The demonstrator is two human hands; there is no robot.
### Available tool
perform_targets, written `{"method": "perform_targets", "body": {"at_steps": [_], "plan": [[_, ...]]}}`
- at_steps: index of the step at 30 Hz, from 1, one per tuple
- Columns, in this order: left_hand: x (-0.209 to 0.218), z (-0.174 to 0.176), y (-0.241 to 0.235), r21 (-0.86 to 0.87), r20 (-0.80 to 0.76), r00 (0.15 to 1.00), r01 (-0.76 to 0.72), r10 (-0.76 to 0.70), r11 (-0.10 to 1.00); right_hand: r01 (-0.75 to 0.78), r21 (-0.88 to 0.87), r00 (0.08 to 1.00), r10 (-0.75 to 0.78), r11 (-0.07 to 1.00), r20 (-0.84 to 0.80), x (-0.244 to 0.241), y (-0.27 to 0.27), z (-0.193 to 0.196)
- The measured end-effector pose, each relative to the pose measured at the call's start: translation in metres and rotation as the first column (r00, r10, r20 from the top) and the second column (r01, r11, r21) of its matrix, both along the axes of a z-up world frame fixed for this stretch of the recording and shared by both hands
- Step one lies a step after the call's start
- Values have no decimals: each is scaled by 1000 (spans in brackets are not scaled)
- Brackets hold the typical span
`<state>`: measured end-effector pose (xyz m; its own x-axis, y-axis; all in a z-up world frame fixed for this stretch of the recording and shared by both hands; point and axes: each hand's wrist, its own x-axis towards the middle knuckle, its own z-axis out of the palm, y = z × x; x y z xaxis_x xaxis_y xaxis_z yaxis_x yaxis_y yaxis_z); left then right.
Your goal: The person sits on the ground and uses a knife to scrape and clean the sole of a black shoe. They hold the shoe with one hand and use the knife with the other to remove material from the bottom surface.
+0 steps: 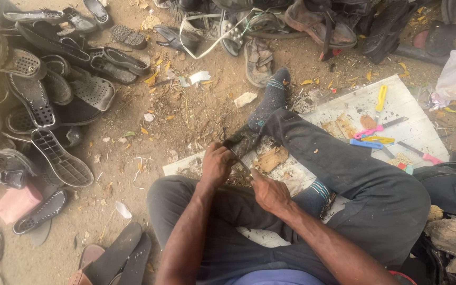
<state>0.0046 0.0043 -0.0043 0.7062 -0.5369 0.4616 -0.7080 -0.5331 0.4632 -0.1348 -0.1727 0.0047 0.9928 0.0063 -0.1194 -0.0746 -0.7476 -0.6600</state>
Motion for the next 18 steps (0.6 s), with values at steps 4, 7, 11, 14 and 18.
{"method": "perform_targets", "body": {"at_steps": [4, 7, 11, 14, 18], "plan": [[9, 4, 2, -52, 4, 1000, -7, 8, 999, -121, -234, 992, 109, 965, -66, -30, 9, -1], [16, 13, 4, -20, -108, 994, 10, -12, 1000, -49, -110, 999, 52, 993, 18, -14, 6, 8], [9, 17, 5, 116, -61, 997, 50, -44, 992, 3, -110, 995, -14, 994, -101, -26, -13, 34], [8, 12, -1, 277, -139, 990, 24, 15, 961, 55, -101, 992, -65, 993, -106, -25, -18, 40], [0, 1, 1, 283, -162, 987, 62, -16, 957, 78, -72, 997, -77, 994, 14, -11, -10, 20]]}}
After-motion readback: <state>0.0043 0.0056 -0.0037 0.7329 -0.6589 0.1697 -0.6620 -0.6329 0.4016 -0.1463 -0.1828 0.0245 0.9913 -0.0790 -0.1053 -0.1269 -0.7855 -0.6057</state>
